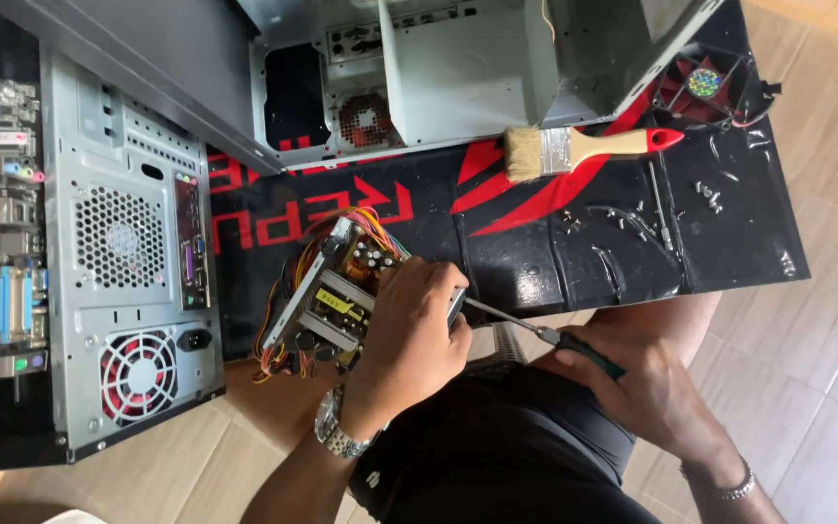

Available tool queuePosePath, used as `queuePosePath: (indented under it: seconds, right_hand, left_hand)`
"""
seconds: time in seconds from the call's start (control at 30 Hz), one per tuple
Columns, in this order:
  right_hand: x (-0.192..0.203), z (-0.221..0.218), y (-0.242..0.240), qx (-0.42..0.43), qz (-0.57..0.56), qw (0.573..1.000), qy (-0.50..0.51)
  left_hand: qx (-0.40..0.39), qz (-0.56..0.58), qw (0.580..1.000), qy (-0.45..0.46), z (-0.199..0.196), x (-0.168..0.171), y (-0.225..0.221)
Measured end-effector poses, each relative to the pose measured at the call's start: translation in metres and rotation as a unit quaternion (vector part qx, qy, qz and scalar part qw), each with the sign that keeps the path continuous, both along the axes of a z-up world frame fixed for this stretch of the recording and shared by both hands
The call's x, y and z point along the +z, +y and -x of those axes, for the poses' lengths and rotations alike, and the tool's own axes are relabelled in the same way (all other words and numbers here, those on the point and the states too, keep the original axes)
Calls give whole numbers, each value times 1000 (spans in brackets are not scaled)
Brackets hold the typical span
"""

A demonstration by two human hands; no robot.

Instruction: Disassembling a computer power supply unit using a screwdriver and inspecting a cooling fan.

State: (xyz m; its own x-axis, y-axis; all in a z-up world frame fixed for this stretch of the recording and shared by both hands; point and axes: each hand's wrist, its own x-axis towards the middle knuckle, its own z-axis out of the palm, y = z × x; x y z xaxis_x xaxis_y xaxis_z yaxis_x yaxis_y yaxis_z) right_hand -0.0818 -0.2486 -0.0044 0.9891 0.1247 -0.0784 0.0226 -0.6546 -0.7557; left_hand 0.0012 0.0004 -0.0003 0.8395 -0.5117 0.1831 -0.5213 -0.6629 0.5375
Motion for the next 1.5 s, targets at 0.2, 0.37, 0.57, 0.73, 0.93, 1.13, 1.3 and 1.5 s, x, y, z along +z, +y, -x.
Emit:
queuePosePath:
  seconds: [0.2,0.37,0.57,0.73,0.93,1.13,1.3,1.5]
  right_hand:
    - [-14,-2,-3,14,-28,996,-82]
    - [-21,2,-5,-23,14,1000,-9]
    - [-8,-6,-2,6,-7,1000,14]
    - [-12,-4,-6,6,-25,996,91]
    - [-10,-3,-7,10,50,999,10]
    - [-4,-4,-9,-10,-57,998,18]
    - [-8,-4,-3,-44,-32,998,-33]
    - [-9,-6,-11,-18,-53,998,-37]
  left_hand:
    - [8,-29,999,28,-2,3,-1]
    - [-2,-29,999,44,-3,10,-3]
    - [5,-25,999,37,-3,10,-1]
    - [0,-25,999,27,-2,7,-1]
    - [-12,-22,999,37,-2,10,0]
    - [-5,-34,998,46,-5,7,0]
    - [-8,-34,998,52,-4,10,0]
    - [1,-14,999,43,-3,10,-2]
